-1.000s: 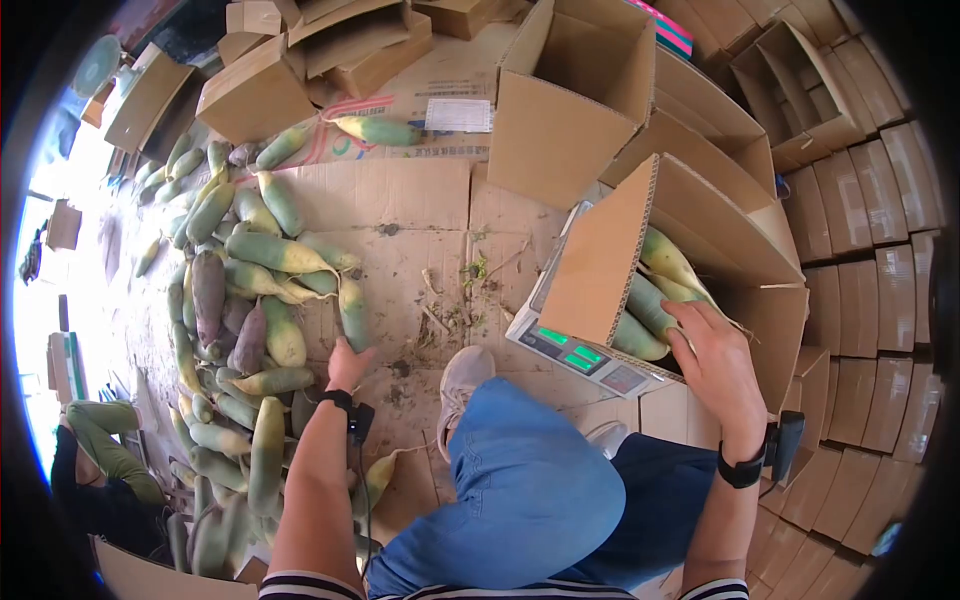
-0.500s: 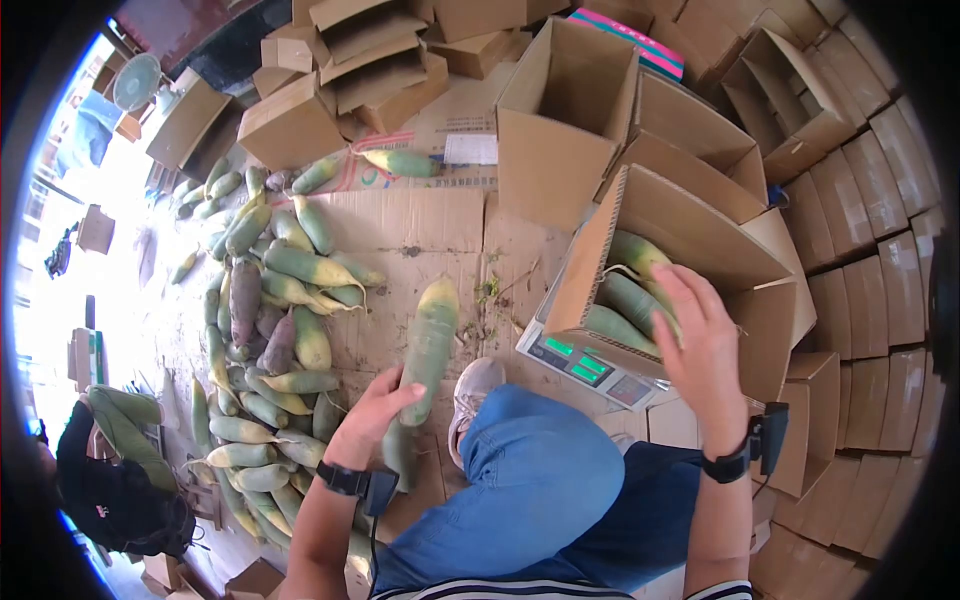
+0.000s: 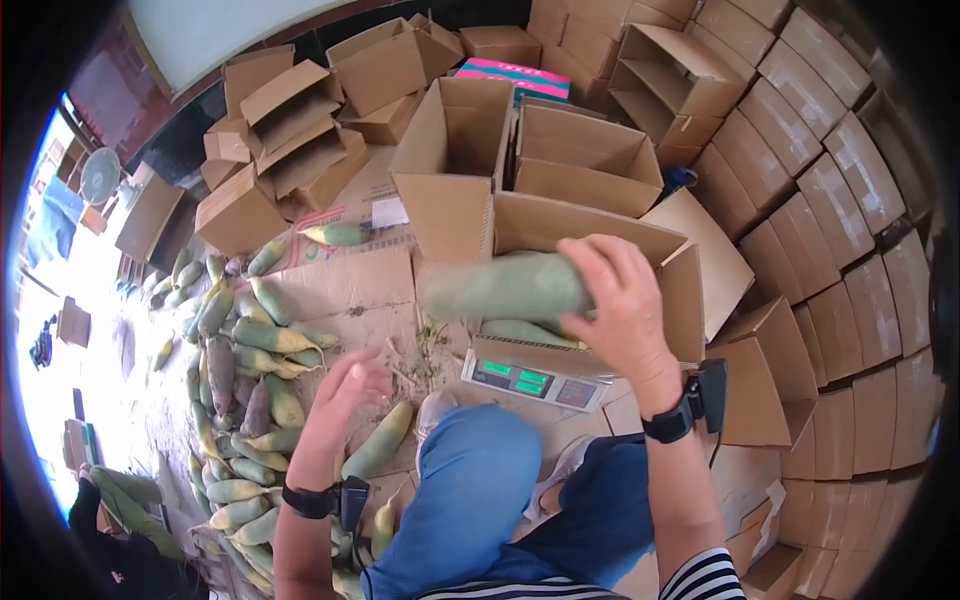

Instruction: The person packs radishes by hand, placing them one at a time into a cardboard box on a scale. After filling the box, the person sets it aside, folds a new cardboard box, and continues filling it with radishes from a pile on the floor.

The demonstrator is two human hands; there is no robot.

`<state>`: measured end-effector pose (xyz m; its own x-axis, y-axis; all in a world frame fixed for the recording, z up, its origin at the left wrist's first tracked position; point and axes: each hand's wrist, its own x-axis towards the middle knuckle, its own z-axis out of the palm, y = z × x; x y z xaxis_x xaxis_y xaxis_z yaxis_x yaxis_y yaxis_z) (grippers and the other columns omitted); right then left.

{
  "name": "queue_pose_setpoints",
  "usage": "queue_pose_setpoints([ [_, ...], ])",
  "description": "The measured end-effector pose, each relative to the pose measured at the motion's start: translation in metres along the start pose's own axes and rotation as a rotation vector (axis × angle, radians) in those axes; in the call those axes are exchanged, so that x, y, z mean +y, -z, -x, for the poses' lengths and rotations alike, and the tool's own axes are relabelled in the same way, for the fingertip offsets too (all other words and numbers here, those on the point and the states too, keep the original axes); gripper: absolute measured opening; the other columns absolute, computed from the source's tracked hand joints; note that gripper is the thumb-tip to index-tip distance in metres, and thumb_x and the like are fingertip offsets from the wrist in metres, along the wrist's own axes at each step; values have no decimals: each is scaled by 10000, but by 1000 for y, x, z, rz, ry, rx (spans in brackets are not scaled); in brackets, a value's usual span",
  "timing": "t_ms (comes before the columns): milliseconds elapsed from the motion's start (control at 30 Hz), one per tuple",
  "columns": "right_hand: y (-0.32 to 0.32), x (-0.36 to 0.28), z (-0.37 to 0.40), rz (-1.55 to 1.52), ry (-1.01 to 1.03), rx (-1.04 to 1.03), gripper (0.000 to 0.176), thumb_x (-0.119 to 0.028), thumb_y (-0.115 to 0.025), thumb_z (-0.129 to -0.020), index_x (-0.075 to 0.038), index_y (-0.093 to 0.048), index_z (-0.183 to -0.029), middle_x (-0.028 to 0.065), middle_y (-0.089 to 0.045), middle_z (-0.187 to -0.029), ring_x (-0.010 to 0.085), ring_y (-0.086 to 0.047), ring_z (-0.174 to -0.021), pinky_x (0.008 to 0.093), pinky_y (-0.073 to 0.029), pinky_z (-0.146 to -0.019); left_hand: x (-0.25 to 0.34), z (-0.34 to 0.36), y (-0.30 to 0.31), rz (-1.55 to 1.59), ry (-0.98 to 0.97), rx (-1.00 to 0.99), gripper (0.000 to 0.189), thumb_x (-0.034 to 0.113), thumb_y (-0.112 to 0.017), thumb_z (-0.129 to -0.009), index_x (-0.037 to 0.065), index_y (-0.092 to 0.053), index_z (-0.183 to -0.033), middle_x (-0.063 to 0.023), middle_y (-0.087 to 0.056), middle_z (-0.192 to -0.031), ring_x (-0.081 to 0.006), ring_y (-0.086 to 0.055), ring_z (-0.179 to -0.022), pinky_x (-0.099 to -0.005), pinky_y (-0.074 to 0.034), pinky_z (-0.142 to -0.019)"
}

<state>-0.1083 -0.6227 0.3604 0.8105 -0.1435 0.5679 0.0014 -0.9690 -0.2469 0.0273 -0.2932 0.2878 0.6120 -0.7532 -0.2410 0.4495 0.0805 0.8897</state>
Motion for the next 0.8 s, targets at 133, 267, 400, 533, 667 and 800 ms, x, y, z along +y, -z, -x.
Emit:
queue_pose_setpoints([
  [133, 7, 54, 21, 121, -196, -3, 644, -141, -838, -607, -58, -565, -1184, 128, -574, -1101, 340, -562, -1018, 424, -478, -889, -79, 25, 40, -803, 193, 204, 444, 255, -680, -902, -4, -559, -1242, -126, -661, -1082, -213, -640, -986, -355, -520, -838],
  [267, 3, 97, 41, 320, -384, -157, 590, -161, -845, -647, -47, -573, -1158, 129, -572, -1070, 335, -558, -1022, 423, -477, -880, -125, 55, 79, -868, 422, 17, 389, 171, -685, -884, -6, -584, -1215, -118, -664, -1131, -182, -629, -1015, -326, -504, -873],
  [400, -20, 129, 62, 297, -504, -289, 576, -189, -817, -701, -77, -574, -1211, 121, -580, -1173, 337, -533, -1130, 447, -440, -957, -148, 68, 89, -241, 568, 292, 363, 97, -650, -887, 10, -592, -1234, -77, -662, -1148, -151, -606, -1019, -314, -488, -893],
  [533, -27, 126, 61, 335, -502, -236, 511, -170, -738, -793, -98, -559, -1267, 126, -558, -1294, 371, -511, -1201, 451, -429, -997, -180, 74, 136, -400, 491, 294, 314, 89, -607, -911, 3, -615, -1214, -56, -665, -1126, -139, -587, -1023, -307, -478, -894],
  [667, -12, 117, 51, 101, -433, -50, 399, -129, -682, -840, -49, -581, -1218, 178, -572, -1263, 381, -544, -1147, 434, -456, -965, -174, 70, 129, -470, 491, 273, 311, 97, -604, -914, 3, -617, -1209, -59, -666, -1122, -140, -589, -1019, -310, -479, -891],
  [800, -4, 106, 50, 114, -402, 70, 311, -174, -662, -867, -28, -629, -1140, 204, -596, -1210, 412, -586, -1058, 459, -488, -910, -161, 109, 128, -587, 523, 257, 306, 107, -601, -917, 2, -619, -1204, -62, -668, -1117, -141, -591, -1013, -314, -481, -887],
])
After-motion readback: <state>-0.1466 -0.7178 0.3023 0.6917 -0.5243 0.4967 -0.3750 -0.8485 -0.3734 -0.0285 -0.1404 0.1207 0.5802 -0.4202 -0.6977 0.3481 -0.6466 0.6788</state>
